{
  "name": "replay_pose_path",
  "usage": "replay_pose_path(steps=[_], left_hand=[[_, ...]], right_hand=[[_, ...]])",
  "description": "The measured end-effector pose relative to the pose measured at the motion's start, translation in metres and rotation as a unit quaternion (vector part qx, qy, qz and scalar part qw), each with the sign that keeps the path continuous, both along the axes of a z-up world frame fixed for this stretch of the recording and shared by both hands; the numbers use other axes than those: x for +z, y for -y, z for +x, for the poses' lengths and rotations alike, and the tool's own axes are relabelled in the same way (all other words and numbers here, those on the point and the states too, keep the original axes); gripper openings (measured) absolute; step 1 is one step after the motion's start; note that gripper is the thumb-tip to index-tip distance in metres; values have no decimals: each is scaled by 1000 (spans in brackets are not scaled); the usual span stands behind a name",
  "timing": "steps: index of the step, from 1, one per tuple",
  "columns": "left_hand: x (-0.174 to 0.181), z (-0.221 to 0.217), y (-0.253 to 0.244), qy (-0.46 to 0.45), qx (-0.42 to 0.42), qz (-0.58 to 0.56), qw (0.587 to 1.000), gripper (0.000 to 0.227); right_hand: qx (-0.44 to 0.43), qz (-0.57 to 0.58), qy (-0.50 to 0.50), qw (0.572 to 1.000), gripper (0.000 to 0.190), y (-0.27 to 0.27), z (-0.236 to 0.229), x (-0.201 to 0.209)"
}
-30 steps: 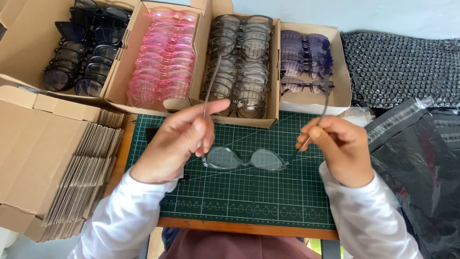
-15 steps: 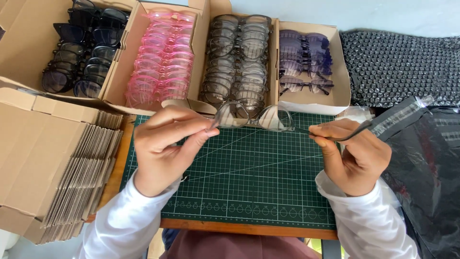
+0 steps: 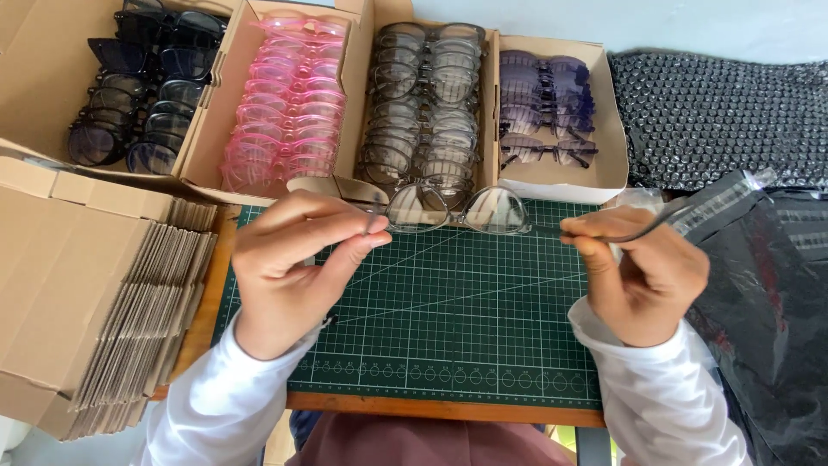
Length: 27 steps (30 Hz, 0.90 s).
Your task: The person picks up a pair of eyeglasses from a box, wipes the lenses and frame with a cloth, and inspects the glasses by holding them up. The task is performed at a table with multiple boxes of eyeglasses and packaging materials.
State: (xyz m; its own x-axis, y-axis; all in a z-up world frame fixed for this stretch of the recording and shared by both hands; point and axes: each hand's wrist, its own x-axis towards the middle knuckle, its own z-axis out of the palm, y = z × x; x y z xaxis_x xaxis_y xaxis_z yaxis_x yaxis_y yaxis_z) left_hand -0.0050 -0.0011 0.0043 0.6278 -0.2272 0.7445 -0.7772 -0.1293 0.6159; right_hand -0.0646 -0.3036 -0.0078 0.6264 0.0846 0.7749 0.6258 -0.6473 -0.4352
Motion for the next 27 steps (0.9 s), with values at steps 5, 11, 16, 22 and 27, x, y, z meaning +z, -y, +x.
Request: replay_pose_path(steps=[5, 11, 16, 22, 27], left_hand=[[-2, -1, -3, -2, -18, -17, 1000, 16], [-2, 2, -2, 5, -15, -25, 1000, 13], [-4, -1, -1, 4, 0, -15, 1000, 10], [-5, 0, -3, 4, 1, -45, 999, 16], [-6, 0, -2, -21, 8, -56, 998, 17]], right_hand=[[10, 25, -1, 1000, 21, -5, -3, 5], [-2, 17, 9, 1000, 19, -1, -3, 1], [15, 18, 10, 1000, 19, 0, -3, -3], [4, 33, 2, 999, 18, -3, -5, -1], [9, 18, 9, 1000, 18, -4, -3, 1]])
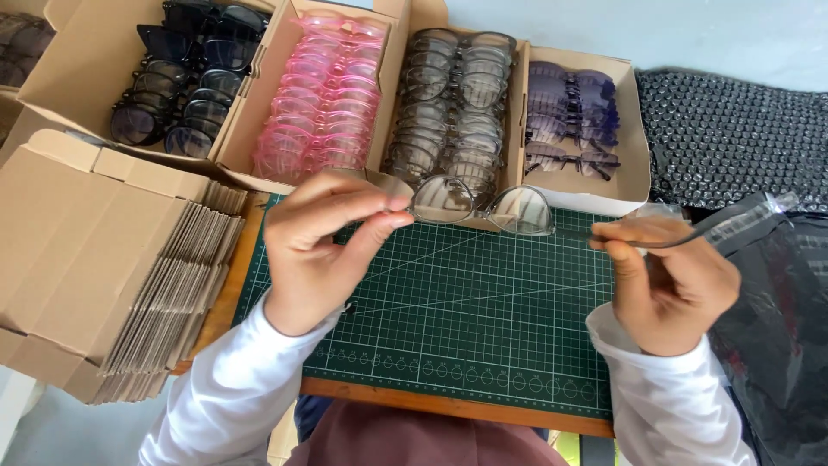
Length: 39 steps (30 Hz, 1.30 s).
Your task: The person picks up a pair of eyeglasses from a box, wipes the lenses and frame with a cloth, and inspects the glasses by holding them up. The task is performed at a table with multiple boxes of eyeglasses and packaging materials.
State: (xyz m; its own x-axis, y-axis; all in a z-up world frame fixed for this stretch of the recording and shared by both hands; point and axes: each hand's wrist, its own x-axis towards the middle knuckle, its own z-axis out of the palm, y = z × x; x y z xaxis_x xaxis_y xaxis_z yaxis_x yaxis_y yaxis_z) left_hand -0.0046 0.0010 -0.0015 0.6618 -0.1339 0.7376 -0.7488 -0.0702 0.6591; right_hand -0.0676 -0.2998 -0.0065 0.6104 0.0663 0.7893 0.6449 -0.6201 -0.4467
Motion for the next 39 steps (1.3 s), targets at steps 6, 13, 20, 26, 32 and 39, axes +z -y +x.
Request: replay_pose_path(steps=[6, 13, 20, 26, 32, 39], left_hand=[[2, 0, 1, 3, 3, 30, 1000, 11], [3, -4, 3, -50, -12, -5, 999, 16], [-3, 0, 4, -132, -51, -15, 990, 15], [-14, 6, 6, -299, -185, -22, 936, 28], [-7, 8, 1, -432, -269, -77, 857, 67], [-12, 11, 0, -474, -322, -167, 802, 76]], right_hand=[[-17, -27, -13, 999, 15, -4, -3, 0], [-5, -13, -13, 1000, 18, 2, -2, 2], [28, 87, -128, 988, 16, 9, -6, -1], [52, 270, -283, 919, 14, 18, 2, -21], [215, 502, -407, 732, 20, 29, 18, -42], [235, 560, -453, 653, 25, 28, 24, -55]])
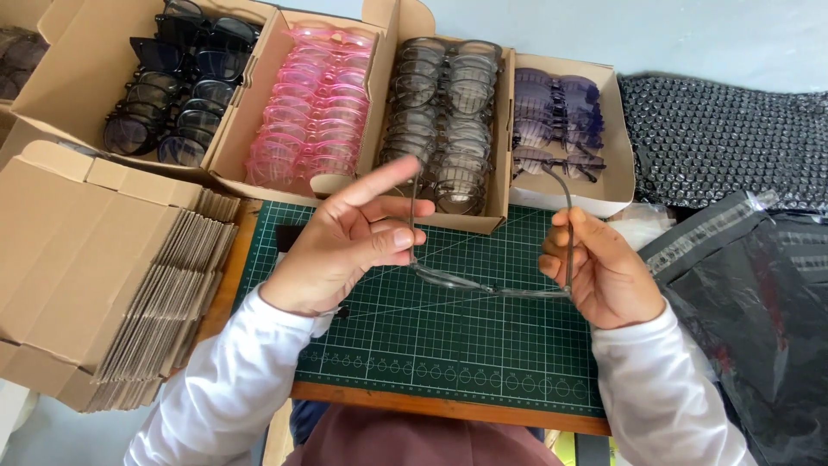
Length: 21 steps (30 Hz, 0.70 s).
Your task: The person picks up a pair of eyeglasses from a box, wipes the lenses and frame with a cloth, and inspects the glasses by holding them up. The task is performed at a table with multiple boxes of eyeglasses and packaging materials.
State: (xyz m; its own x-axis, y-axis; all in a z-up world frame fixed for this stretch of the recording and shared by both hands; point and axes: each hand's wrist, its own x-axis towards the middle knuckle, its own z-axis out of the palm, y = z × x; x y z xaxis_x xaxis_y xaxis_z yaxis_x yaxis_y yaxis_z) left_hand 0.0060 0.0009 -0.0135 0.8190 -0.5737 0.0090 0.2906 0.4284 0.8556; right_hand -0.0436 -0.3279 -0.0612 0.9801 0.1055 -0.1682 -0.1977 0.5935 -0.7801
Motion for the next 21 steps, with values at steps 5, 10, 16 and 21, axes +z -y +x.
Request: replay_pose_path(steps=[5, 10, 16, 21], left_hand=[[-13, 2, -6, 18, 9, -17, 1000, 57], [-7, -3, -13, 141, -16, -68, 988, 45], [6, -24, 4, 221, -36, -65, 973, 30], [7, -44, 21, 393, -43, -29, 918, 30]], right_hand=[[-22, -56, 1, 998, 32, -10, -7, 0], [-82, -202, 33, 975, 39, -41, -26, 30], [-185, -482, 326, 792, 14, -70, -55, 47], [-146, -553, 416, 707, 25, -97, -79, 47]])
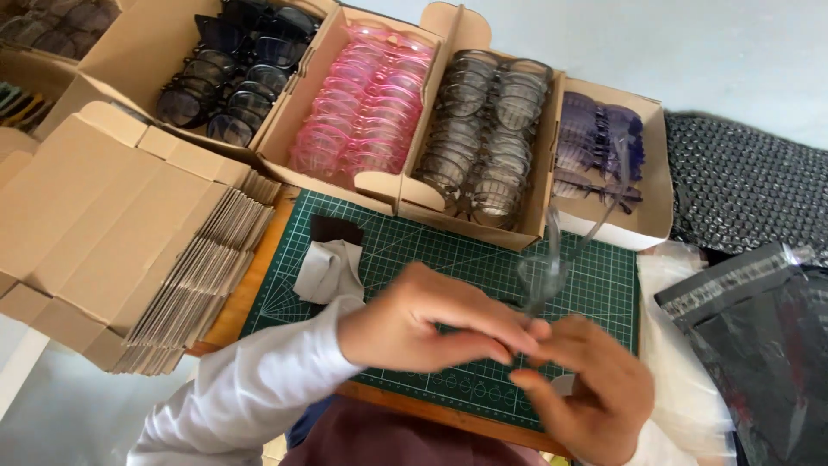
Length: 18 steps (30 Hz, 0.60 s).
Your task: The person picks up a pair of eyeglasses from a box, wipes the lenses and frame with a cloth, and inspects the glasses by holding them up. The task is performed at a table with multiple boxes of eyeglasses and packaging materials.
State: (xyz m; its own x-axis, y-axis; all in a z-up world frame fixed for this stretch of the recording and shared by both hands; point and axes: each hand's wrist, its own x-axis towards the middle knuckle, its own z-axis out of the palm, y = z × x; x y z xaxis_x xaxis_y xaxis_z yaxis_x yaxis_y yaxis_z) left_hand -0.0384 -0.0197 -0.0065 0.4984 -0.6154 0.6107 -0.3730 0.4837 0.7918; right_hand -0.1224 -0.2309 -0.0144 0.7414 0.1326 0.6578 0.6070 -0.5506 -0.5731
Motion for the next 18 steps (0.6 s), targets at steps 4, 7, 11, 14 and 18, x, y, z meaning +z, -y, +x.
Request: replay_pose_path(steps=[4, 7, 11, 14, 18], left_hand=[[-29, -16, 11, 87, 77, -19, 993, 41], [-21, -16, 3, 192, 94, 26, 977, 41], [-8, -11, 5, 316, 184, 21, 931, 32], [-21, 2, -6, 427, 315, -21, 848, 15], [-36, 15, -32, 475, 570, 46, 669, 38]], right_hand=[[-17, 23, -26, 999, 18, -8, -1, 1], [-11, 52, -8, 999, 9, -1, 0, -4], [-48, 25, 17, 998, 11, 5, -3, -10], [-75, 4, 16, 997, 13, 14, -7, -9], [-24, 1, 48, 999, 11, 31, 0, -22]])
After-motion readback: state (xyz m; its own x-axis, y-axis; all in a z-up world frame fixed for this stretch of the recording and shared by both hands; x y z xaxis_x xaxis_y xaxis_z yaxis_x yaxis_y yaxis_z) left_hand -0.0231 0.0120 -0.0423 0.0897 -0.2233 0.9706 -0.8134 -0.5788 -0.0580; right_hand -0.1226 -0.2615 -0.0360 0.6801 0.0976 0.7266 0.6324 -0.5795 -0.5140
